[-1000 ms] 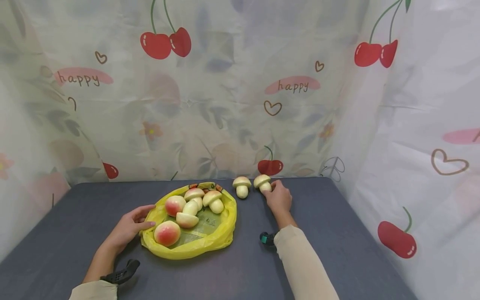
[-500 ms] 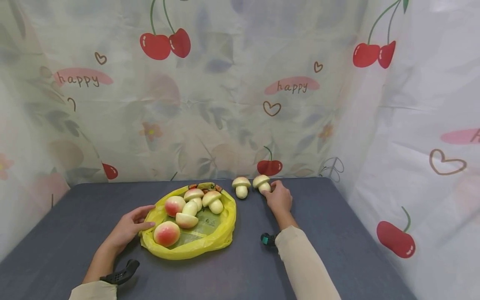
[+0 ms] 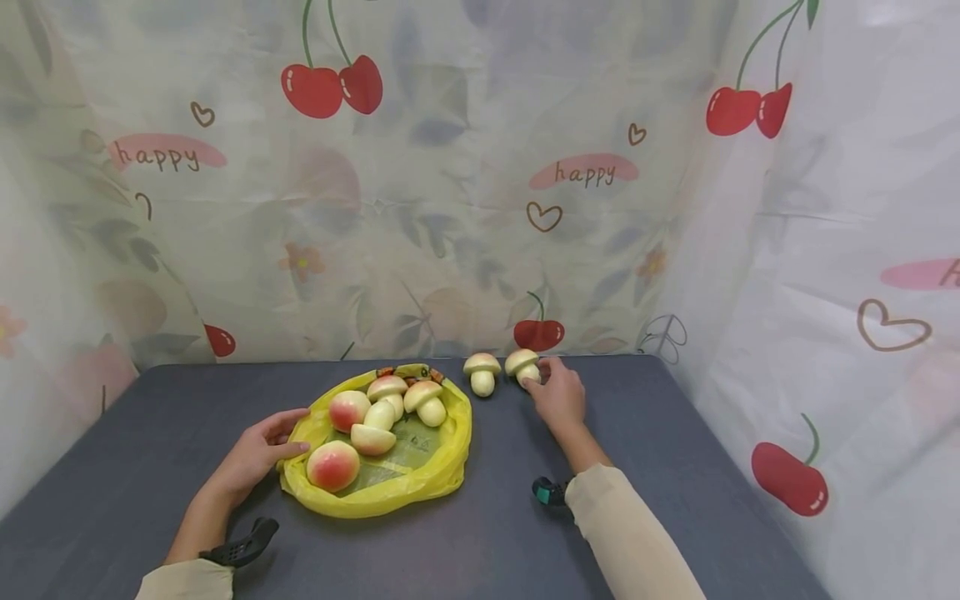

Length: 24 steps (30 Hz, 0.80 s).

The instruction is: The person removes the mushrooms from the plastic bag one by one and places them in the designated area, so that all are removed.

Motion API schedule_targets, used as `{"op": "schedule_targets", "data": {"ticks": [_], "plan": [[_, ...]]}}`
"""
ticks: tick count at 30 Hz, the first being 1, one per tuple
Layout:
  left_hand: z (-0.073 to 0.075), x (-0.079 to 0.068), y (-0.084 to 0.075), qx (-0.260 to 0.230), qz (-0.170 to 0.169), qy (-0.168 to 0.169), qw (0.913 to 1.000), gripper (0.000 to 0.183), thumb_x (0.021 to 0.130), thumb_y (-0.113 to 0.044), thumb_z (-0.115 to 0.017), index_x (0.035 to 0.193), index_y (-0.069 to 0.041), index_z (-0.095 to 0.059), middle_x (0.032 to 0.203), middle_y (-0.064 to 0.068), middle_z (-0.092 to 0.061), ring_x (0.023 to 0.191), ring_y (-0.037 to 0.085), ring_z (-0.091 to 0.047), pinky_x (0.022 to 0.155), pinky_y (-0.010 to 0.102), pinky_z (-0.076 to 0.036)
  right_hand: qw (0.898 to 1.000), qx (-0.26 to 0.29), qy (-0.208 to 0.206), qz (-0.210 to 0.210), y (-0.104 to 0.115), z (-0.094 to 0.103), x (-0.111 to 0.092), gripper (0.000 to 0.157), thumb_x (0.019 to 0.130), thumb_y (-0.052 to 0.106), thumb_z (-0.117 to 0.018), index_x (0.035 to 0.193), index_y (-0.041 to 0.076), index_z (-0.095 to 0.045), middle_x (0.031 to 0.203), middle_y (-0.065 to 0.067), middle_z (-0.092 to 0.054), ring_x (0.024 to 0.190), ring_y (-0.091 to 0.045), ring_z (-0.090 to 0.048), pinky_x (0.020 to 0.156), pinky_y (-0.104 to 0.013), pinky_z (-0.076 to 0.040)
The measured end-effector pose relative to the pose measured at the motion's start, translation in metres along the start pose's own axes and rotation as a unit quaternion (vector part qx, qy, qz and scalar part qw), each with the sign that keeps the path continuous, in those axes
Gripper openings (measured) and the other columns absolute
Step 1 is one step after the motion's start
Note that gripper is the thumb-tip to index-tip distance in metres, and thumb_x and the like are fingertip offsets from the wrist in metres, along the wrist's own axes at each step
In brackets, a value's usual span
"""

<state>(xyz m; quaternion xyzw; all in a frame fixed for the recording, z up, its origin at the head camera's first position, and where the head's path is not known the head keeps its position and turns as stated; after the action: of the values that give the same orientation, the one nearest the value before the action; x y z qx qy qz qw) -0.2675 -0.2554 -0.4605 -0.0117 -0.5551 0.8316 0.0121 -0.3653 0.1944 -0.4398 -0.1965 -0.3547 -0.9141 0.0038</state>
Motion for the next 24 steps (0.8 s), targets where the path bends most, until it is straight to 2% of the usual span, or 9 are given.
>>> {"op": "schedule_targets", "data": {"ticks": [8, 14, 19, 24], "plan": [[0.000, 0.001, 0.001, -0.001, -0.004, -0.001, 1.0000, 0.061, 0.090, -0.017, -0.071, 0.143, -0.003, -0.045, 0.134, 0.023, -0.051, 0.108, 0.031, -0.052, 0.082, 0.023, -0.049, 0.998, 0.033, 0.017, 0.044, 0.020, 0.008, -0.014, 0.039, 0.086, 0.026, -0.076, 0.117, 0.006, -0.062, 0.109, -0.015, -0.068, 0.104, -0.038, -0.058, 0.086, -0.050, -0.042], [0.000, 0.001, 0.001, -0.001, -0.005, 0.002, 1.0000, 0.061, 0.090, -0.018, -0.071, 0.143, -0.003, -0.044, 0.135, 0.023, -0.050, 0.110, 0.031, -0.052, 0.083, 0.023, -0.049, 0.993, 0.058, 0.014, 0.098, 0.035, 0.010, -0.024, 0.034, 0.085, 0.023, -0.077, 0.112, 0.007, -0.065, 0.104, -0.010, -0.070, 0.101, -0.034, -0.058, 0.084, -0.048, -0.044], [0.000, 0.000, 0.000, 0.001, -0.002, 0.003, 1.0000, 0.062, 0.090, -0.018, -0.071, 0.144, -0.003, -0.044, 0.137, 0.023, -0.049, 0.111, 0.031, -0.052, 0.083, 0.023, -0.049, 0.982, 0.097, 0.031, 0.157, 0.048, 0.007, -0.027, 0.029, 0.083, 0.015, -0.078, 0.109, 0.007, -0.067, 0.100, -0.009, -0.069, 0.099, -0.031, -0.060, 0.090, -0.050, -0.045], [0.000, 0.000, 0.000, 0.000, -0.001, 0.003, 1.0000, 0.062, 0.090, -0.018, -0.071, 0.144, -0.003, -0.044, 0.137, 0.023, -0.049, 0.112, 0.032, -0.051, 0.084, 0.024, -0.049, 0.970, 0.109, 0.062, 0.208, 0.066, 0.003, -0.026, 0.023, 0.084, 0.015, -0.078, 0.103, 0.006, -0.069, 0.098, -0.005, -0.069, 0.096, -0.026, -0.063, 0.087, -0.046, -0.049]]}}
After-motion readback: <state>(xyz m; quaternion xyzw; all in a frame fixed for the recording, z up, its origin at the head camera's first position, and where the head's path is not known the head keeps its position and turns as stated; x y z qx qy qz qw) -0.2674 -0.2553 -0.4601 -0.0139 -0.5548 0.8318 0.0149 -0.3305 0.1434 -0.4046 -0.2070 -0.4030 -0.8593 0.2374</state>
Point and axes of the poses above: each hand's wrist, its own x-axis towards the middle knuckle, its own z-axis out of the back of the hand, y = z × x, the point moved 1 cm from there along x, towards the middle knuckle
